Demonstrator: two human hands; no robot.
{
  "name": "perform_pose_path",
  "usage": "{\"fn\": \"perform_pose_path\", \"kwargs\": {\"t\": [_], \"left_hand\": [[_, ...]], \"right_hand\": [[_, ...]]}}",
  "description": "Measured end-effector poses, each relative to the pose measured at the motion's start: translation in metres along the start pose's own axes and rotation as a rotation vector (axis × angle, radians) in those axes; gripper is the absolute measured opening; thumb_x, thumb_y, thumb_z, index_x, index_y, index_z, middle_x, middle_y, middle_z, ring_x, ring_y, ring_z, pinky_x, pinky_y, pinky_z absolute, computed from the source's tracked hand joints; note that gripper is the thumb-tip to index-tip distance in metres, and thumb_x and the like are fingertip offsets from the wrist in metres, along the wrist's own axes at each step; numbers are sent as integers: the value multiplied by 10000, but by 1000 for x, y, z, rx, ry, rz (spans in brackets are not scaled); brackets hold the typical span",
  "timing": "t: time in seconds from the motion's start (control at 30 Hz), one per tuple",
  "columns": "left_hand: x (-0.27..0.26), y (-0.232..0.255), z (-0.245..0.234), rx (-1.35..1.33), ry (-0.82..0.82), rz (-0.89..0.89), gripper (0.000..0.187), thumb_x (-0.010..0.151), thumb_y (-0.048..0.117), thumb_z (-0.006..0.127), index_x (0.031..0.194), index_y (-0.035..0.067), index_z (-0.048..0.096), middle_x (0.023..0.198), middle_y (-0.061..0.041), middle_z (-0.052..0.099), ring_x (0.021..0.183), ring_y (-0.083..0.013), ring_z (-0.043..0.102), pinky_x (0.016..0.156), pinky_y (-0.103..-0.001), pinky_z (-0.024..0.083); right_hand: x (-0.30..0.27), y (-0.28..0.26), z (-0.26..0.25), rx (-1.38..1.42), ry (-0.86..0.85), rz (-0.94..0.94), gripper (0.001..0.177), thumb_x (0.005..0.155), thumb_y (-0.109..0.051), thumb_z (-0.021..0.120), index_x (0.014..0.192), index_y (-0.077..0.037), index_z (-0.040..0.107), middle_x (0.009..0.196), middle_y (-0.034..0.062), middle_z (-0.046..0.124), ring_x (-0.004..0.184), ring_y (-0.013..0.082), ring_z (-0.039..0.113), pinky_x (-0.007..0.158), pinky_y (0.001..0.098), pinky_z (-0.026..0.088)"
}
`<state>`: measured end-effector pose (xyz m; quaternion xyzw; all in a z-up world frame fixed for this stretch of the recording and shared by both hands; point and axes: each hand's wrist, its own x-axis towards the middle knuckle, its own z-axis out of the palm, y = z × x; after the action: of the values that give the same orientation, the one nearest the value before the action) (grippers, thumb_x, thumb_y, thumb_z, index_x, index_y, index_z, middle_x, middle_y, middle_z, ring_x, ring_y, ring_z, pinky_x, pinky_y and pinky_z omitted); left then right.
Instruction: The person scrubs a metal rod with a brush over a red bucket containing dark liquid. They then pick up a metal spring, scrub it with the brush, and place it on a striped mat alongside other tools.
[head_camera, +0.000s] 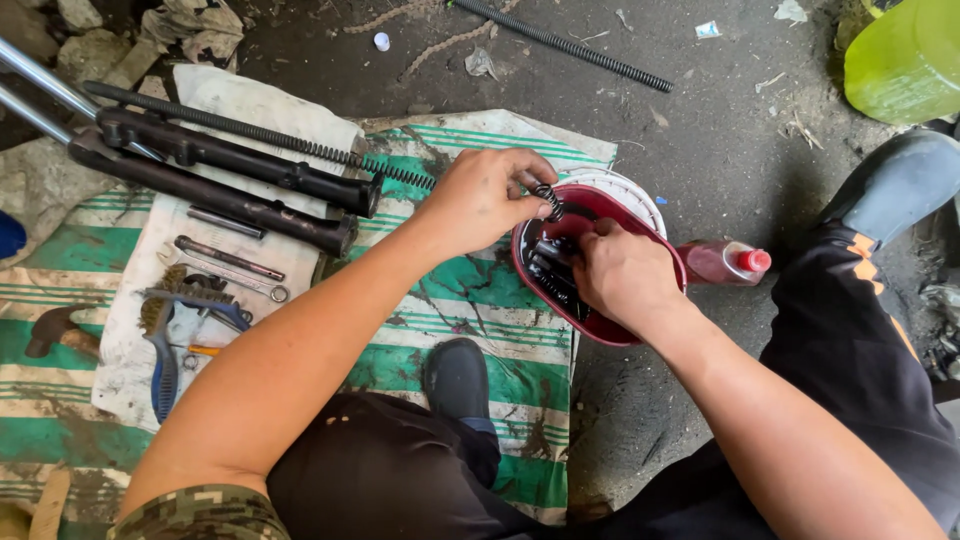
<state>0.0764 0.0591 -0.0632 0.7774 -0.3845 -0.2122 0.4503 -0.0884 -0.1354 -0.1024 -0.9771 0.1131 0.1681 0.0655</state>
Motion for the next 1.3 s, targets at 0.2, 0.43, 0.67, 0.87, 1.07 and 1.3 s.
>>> {"fn": "perform_pose_path", "kwargs": {"t": [0.2,0.43,0.67,0.87,1.07,1.3], "left_hand": [[-1,6,0,20,5,0,360,819,228,921,1168,194,841,967,-61,865,794,-235,819,711,-392,639],[-6,7,1,85,-14,15,383,863,190,871,1240,250,837,988,-89,861,835,-317,817,764,-465,646],[-7,4,25,434,-110,0,204,901,248,868,1103,275,867,1023,-46,850,1082,-326,780,924,-495,647],[-7,26,44,591,-261,50,275,905,234,885,1178,250,863,1037,-20,826,1125,-300,657,940,-461,612],[-1,27,38,331,-120,128,586,863,401,905,1358,114,775,1132,-109,832,1157,-398,697,981,-561,601],[-2,30,47,31,69,188,332,913,342,869,1158,121,836,910,-141,856,940,-400,822,854,-496,650]], "right_hand": [[-12,-16,-34,36,-77,14,400,978,-344,708,1322,-144,750,1219,145,808,1035,491,813,874,644,678],[-5,-11,-20,3,-109,10,460,920,-371,767,1313,-132,765,1239,162,807,1053,479,816,887,639,682],[-15,33,-31,440,84,142,393,883,-317,827,1230,-132,827,1096,170,848,1108,468,785,910,640,638],[-28,39,-42,614,113,125,364,883,-260,817,1224,-135,832,1099,152,858,1149,437,779,947,606,620],[-30,40,-47,671,113,71,360,907,-221,786,1258,-155,831,1110,156,859,1176,427,773,977,583,609],[-33,30,-39,734,151,-44,346,873,-209,816,1218,-193,835,1030,130,857,1108,402,793,922,536,617]]}}
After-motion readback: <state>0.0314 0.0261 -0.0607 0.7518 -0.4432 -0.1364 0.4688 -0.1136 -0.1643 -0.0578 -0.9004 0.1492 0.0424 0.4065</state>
